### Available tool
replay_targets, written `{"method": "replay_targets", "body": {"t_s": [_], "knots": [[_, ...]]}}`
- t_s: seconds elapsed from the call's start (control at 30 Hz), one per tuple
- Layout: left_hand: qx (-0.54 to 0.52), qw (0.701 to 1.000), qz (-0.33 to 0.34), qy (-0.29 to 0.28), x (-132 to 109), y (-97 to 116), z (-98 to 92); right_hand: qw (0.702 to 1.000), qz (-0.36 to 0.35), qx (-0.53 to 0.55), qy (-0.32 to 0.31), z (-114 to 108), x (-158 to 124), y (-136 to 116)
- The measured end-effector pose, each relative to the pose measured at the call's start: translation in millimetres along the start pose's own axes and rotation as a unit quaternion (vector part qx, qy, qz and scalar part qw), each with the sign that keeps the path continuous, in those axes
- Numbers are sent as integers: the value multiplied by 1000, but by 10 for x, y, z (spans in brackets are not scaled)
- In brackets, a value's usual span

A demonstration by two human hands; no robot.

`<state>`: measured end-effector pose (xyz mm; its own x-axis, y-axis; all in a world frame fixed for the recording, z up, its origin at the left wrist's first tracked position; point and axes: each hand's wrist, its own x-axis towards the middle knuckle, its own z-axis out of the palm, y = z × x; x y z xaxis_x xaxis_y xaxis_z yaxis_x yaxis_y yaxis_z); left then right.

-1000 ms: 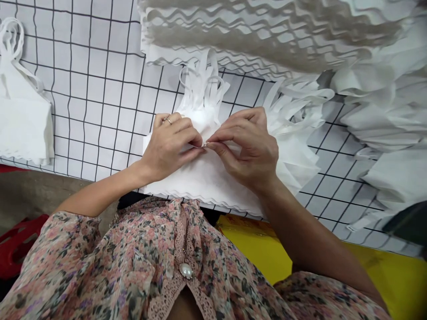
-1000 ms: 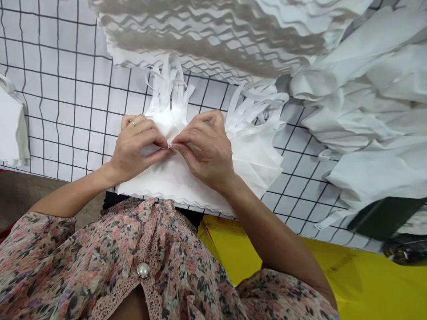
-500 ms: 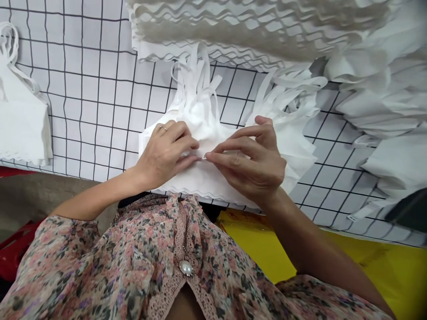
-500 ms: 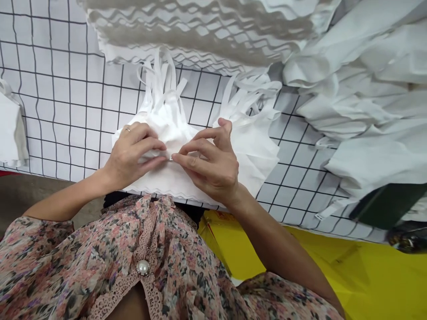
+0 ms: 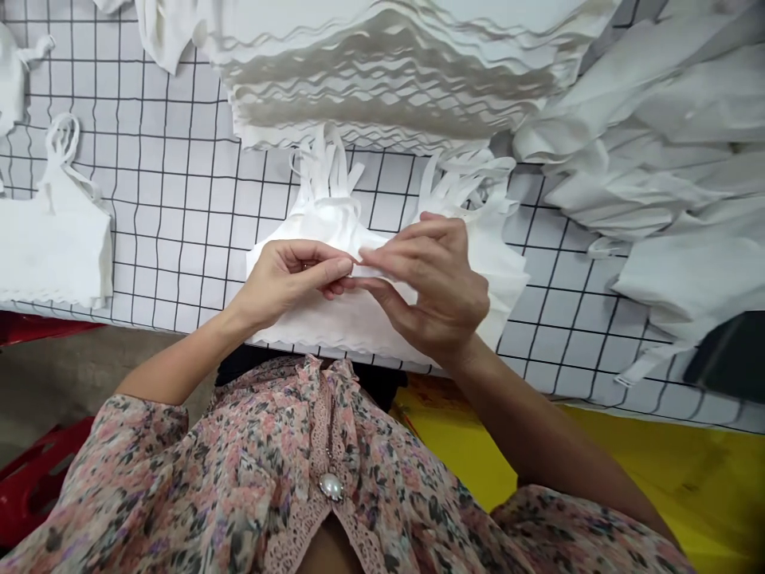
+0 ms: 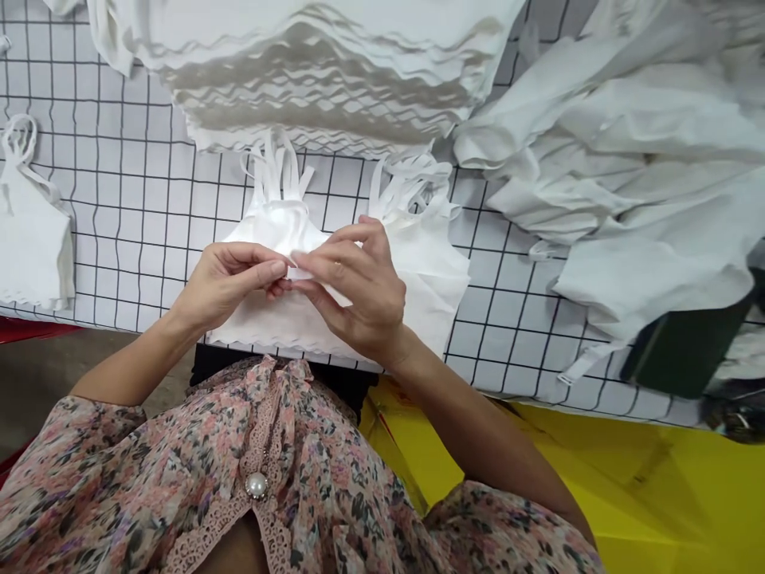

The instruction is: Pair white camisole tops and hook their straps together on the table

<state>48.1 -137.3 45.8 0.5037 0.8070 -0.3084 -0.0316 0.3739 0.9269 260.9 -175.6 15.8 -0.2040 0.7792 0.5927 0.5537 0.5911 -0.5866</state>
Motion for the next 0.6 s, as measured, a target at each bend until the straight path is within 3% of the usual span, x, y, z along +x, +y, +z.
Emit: {"method": "replay_targets", "body": {"t_s": [0.1,0.2,0.33,0.43,0.6], "knots": [[46,997,54,25,3,-12,43,996,82,32,-16,6,47,-67],[157,974,158,38,7,-28,14,992,120,22,-32,-26,109,-105],[397,871,277,82,10,-140,-153,994,101,28,22,-88,155,-112],[507,810,280,88,12,-252,-257,993,97,51,48,-128,140,-128],[591,754,268,98,26,-336,-256,990,135,28,26,-180,67,-213]]}}
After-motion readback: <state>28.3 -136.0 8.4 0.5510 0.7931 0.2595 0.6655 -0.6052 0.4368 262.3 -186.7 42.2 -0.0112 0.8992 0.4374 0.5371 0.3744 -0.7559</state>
